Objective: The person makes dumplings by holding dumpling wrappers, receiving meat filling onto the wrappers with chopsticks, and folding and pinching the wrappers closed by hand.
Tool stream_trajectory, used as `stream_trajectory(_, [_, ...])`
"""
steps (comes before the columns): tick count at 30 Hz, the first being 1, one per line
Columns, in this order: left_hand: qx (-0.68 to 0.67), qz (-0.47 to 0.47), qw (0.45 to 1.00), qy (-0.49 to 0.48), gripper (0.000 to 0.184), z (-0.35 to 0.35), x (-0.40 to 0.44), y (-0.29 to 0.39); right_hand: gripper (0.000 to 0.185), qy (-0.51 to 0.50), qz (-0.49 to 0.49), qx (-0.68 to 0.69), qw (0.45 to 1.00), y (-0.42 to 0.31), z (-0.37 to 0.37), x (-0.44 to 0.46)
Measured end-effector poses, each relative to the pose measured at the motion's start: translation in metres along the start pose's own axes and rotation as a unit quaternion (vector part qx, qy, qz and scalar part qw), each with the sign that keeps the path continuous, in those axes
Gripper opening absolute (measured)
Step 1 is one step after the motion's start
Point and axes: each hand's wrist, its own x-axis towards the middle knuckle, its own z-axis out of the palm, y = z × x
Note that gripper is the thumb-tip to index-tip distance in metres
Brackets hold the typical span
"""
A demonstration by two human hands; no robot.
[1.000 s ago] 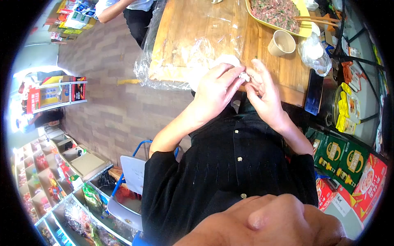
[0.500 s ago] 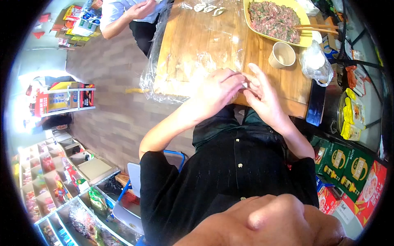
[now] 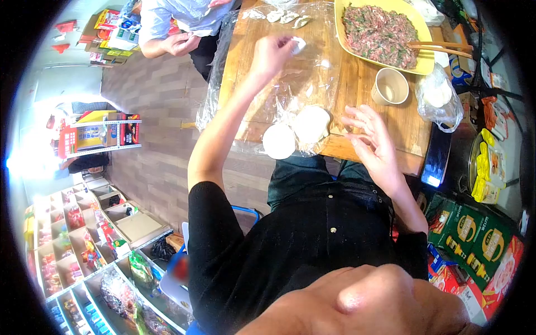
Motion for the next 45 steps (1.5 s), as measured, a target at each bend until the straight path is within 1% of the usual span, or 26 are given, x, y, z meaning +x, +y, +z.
stream_trajectory(1, [0.054, 0.018, 0.998, 0.026, 0.021, -0.001, 0.013, -0.008, 0.06, 0.002, 0.005, -0.005, 1.0, -0.002, -0.001, -0.001])
stream_trajectory(2, [0.09, 0.082, 0.991, 0.055, 0.021, 0.0, 0.027, -0.028, 0.059, 0.003, 0.01, -0.009, 1.0, -0.002, -0.003, -0.001])
stream_trajectory(3, [0.091, 0.082, 0.991, 0.055, 0.021, -0.001, 0.037, -0.032, 0.059, 0.003, 0.01, -0.008, 1.0, -0.001, -0.004, -0.002])
stream_trajectory(5, [0.185, 0.117, 0.972, 0.082, 0.021, -0.002, 0.05, -0.041, 0.057, 0.005, 0.001, 0.01, 1.0, 0.003, -0.007, -0.004])
stream_trajectory(6, [0.195, 0.101, 0.973, 0.077, 0.021, -0.002, 0.055, -0.044, 0.057, 0.006, 0.0, 0.011, 1.0, 0.002, -0.009, -0.005])
stream_trajectory(8, [0.214, 0.106, 0.968, 0.077, 0.021, -0.001, 0.063, -0.051, 0.056, 0.005, 0.021, 0.01, 1.0, -0.001, -0.011, -0.007])
stream_trajectory(15, [0.294, 0.113, 0.945, 0.085, 0.02, 0.005, 0.069, -0.055, 0.054, 0.003, 0.031, 0.011, 0.999, -0.005, -0.015, -0.008])
stream_trajectory(22, [0.278, 0.129, 0.948, 0.084, 0.02, 0.002, 0.067, -0.057, 0.053, 0.005, 0.028, 0.018, 0.999, -0.003, -0.015, -0.008])
stream_trajectory(24, [0.28, 0.126, 0.949, 0.076, 0.024, 0.001, 0.068, -0.058, 0.053, 0.004, 0.027, 0.018, 0.999, -0.003, -0.015, -0.008])
stream_trajectory(28, [0.268, 0.116, 0.953, 0.077, 0.023, 0.003, 0.068, -0.055, 0.052, 0.002, 0.028, 0.019, 0.999, -0.004, -0.013, -0.008])
stream_trajectory(30, [0.261, 0.127, 0.953, 0.091, 0.022, 0.005, 0.068, -0.053, 0.052, 0.0, 0.027, 0.02, 0.999, -0.005, -0.012, -0.008])
stream_trajectory(34, [0.269, 0.124, 0.951, 0.085, 0.021, 0.009, 0.067, -0.054, 0.051, -0.001, 0.031, 0.014, 0.999, -0.006, -0.011, -0.009])
stream_trajectory(37, [0.274, 0.141, 0.947, 0.087, 0.023, 0.006, 0.066, -0.053, 0.051, 0.0, 0.027, 0.011, 1.0, -0.008, -0.012, -0.01])
stream_trajectory(39, [0.296, 0.139, 0.938, 0.118, 0.024, 0.001, 0.059, -0.048, 0.05, -0.001, 0.025, 0.011, 1.0, -0.009, -0.011, -0.012])
stream_trajectory(40, [0.295, 0.138, 0.938, 0.118, 0.024, -0.003, 0.055, -0.043, 0.05, 0.003, 0.016, 0.007, 1.0, -0.01, -0.011, -0.014])
stream_trajectory(42, [0.262, 0.176, 0.939, 0.14, 0.023, -0.011, 0.038, -0.032, 0.047, 0.006, 0.015, -0.002, 1.0, -0.014, -0.009, -0.02])
stream_trajectory(43, [0.228, 0.153, 0.953, 0.131, 0.025, -0.016, 0.018, -0.015, 0.046, 0.005, 0.025, -0.005, 1.0, -0.019, -0.009, -0.024])
stream_trajectory(45, [0.145, 0.106, 0.978, 0.102, 0.022, -0.025, -0.034, 0.022, 0.042, -0.004, 0.0, 0.004, 1.0, -0.021, -0.011, -0.034])
